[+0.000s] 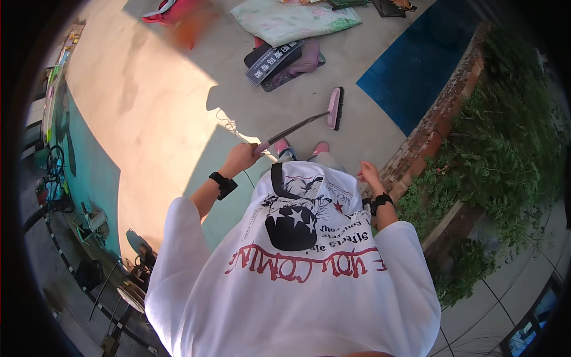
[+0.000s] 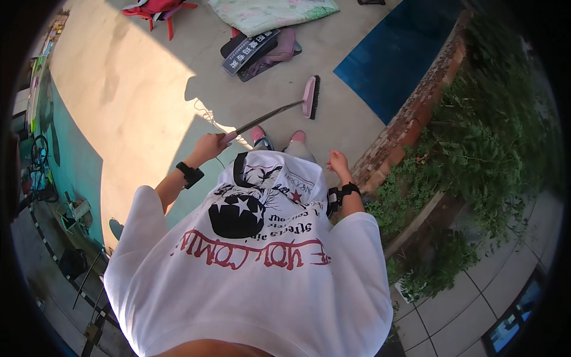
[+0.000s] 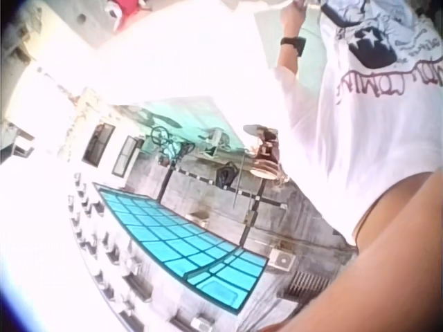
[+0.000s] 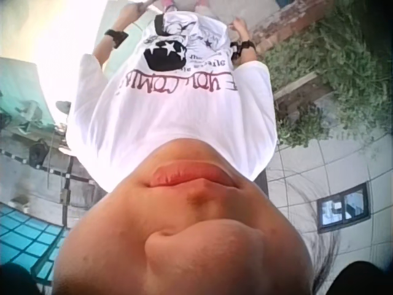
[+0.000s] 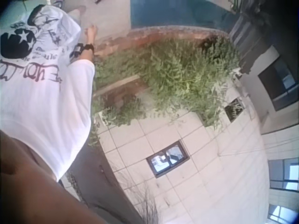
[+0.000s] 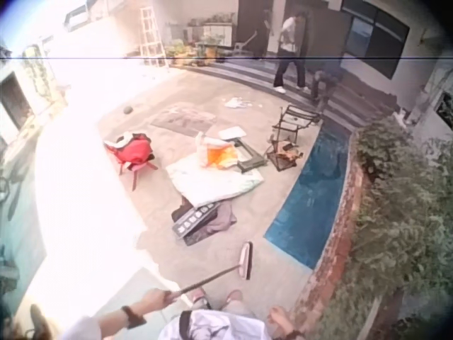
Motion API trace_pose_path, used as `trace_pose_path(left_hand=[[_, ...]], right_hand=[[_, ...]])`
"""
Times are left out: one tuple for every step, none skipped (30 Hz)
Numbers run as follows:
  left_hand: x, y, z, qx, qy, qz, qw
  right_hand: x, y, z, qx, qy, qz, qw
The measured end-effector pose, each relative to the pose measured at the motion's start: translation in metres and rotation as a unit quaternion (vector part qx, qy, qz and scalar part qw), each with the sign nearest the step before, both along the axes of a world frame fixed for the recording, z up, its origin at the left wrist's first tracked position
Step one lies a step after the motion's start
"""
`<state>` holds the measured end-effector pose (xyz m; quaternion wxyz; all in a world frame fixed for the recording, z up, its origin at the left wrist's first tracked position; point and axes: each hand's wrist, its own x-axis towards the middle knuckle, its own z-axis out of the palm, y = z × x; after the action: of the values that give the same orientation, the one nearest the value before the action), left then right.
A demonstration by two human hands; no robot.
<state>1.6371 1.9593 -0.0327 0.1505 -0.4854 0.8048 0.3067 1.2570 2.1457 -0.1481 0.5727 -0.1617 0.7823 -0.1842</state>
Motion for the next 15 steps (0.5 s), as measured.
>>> trace_pose_path(left_hand=[[-0.018,-0.003,-0.004,0.011,0.001,-0.001,1.0],[-0.037,-0.002,-0.011,0.022,0.001,-0.001,1.0],[-0.057,0.002,-0.018,0.028,0.013,-0.008,1.0],[-0.079,0.008,-0.027,0.033,0.025,-0.014,0.999],[-0.101,0.017,-0.039,0.027,0.015,-0.022,0.999],[-0.124,0.028,-0.051,0.021,0.036,-0.009,0.999],[-0.139,0.042,-0.076,-0.019,0.06,-0.013,0.998],[-0.17,0.043,-0.042,-0.037,-0.008,-0.121,0.992],[-0.183,0.043,-0.051,-0.035,-0.012,-0.127,0.991],[-0.188,0.041,-0.062,-0.022,-0.032,-0.109,0.993],[-0.191,0.035,-0.063,-0.007,-0.049,-0.095,0.994],[-0.187,0.027,-0.063,-0.002,-0.038,-0.074,0.997],[-0.185,0.021,-0.066,-0.003,-0.037,-0.076,0.996],[-0.177,0.017,-0.07,-0.003,-0.023,-0.054,0.998],[-0.167,0.015,-0.074,-0.004,-0.008,-0.032,0.999]], right_hand=[[-0.007,0.0,-0.003,-0.001,-0.006,0.002,1.0],[-0.015,0.001,-0.006,0.005,-0.013,0.012,1.0],[-0.023,0.002,-0.01,0.01,-0.019,0.021,1.0],[-0.027,0.003,-0.012,0.009,-0.026,0.023,0.999],[-0.03,0.004,-0.015,0.015,-0.025,0.017,0.999],[-0.034,0.007,-0.017,0.021,-0.022,0.008,1.0],[-0.038,0.008,-0.02,0.019,-0.029,0.014,0.999],[-0.042,0.013,-0.027,0.024,-0.03,0.021,0.999],[-0.046,0.018,-0.035,0.028,-0.029,0.029,0.999],[-0.048,0.019,-0.039,0.028,-0.035,0.031,0.999],[-0.052,0.019,-0.043,0.019,-0.025,0.017,0.999],[-0.054,0.021,-0.046,0.011,-0.015,0.003,1.0],[-0.059,0.023,-0.047,0.01,-0.013,0.0,1.0],[-0.063,0.024,-0.045,0.012,-0.004,-0.027,1.0],[-0.065,0.026,-0.043,0.015,0.007,-0.055,0.998]])
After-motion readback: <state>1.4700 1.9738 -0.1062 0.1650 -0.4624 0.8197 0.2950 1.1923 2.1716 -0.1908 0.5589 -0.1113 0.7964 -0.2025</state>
